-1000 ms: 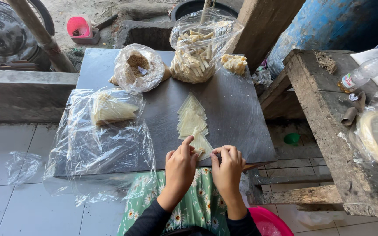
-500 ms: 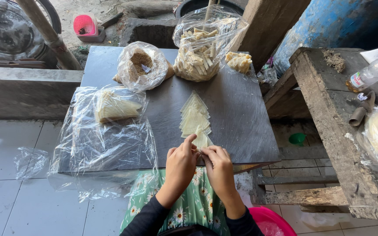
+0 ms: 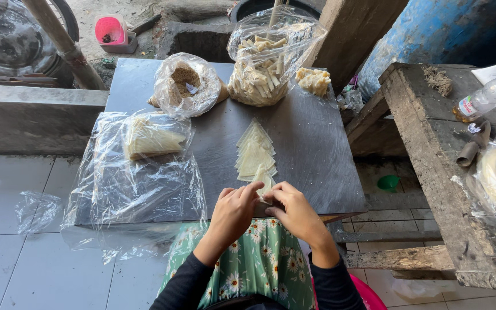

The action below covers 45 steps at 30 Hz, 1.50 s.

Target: The person prepares dumplings by taking small pieces of filling from a plastic bag and placing them onto thin dough wrappers before folding and pressing the dough to seal it.

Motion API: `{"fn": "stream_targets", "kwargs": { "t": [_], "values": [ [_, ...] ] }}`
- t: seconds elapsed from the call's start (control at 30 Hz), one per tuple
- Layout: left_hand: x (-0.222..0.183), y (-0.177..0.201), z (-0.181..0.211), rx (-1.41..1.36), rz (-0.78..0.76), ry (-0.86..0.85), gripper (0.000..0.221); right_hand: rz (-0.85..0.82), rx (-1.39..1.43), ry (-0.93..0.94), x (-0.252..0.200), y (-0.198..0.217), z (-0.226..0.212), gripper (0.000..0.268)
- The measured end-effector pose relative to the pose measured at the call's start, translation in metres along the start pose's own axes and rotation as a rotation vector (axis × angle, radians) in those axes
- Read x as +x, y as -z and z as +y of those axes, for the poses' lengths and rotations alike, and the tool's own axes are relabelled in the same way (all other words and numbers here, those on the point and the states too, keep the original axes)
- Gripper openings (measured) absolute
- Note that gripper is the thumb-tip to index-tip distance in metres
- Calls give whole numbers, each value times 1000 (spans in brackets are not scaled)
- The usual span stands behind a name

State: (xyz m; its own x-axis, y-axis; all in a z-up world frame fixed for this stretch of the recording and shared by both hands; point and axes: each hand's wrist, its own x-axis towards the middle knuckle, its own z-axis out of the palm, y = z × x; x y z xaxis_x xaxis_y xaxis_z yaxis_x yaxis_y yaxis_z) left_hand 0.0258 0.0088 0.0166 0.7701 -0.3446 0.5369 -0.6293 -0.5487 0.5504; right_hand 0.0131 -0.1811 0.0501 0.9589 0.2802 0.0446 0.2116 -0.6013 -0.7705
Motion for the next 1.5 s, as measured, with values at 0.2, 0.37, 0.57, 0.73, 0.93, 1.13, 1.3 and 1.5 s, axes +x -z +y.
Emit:
{"fn": "stream_targets", "kwargs": {
  "t": [0.2,0.37,0.57,0.73,0.93,1.13,1.3,1.5],
  "values": [
    [2,0,-6,-106,-62,9,47,198,-105,111,11,-10,7,10],
    [23,-7,-16,-85,-171,214,37,61,-155,-63,36,6,3,19],
    [42,-2,-30,-204,-211,183,44,-54,-260,39,53,17,5,21],
    [23,2,-20,10,-187,6,39,115,-272,221,27,6,20,12],
    [16,-7,-8,44,-21,124,33,340,-380,206,16,-17,31,9],
    [30,-9,-5,-79,-17,428,42,284,-314,2,36,-17,31,14],
    [18,-6,-10,111,10,118,33,290,-358,164,29,-9,29,10],
    [12,-17,-8,210,89,95,25,358,-531,285,23,-15,31,8]
  ]
}}
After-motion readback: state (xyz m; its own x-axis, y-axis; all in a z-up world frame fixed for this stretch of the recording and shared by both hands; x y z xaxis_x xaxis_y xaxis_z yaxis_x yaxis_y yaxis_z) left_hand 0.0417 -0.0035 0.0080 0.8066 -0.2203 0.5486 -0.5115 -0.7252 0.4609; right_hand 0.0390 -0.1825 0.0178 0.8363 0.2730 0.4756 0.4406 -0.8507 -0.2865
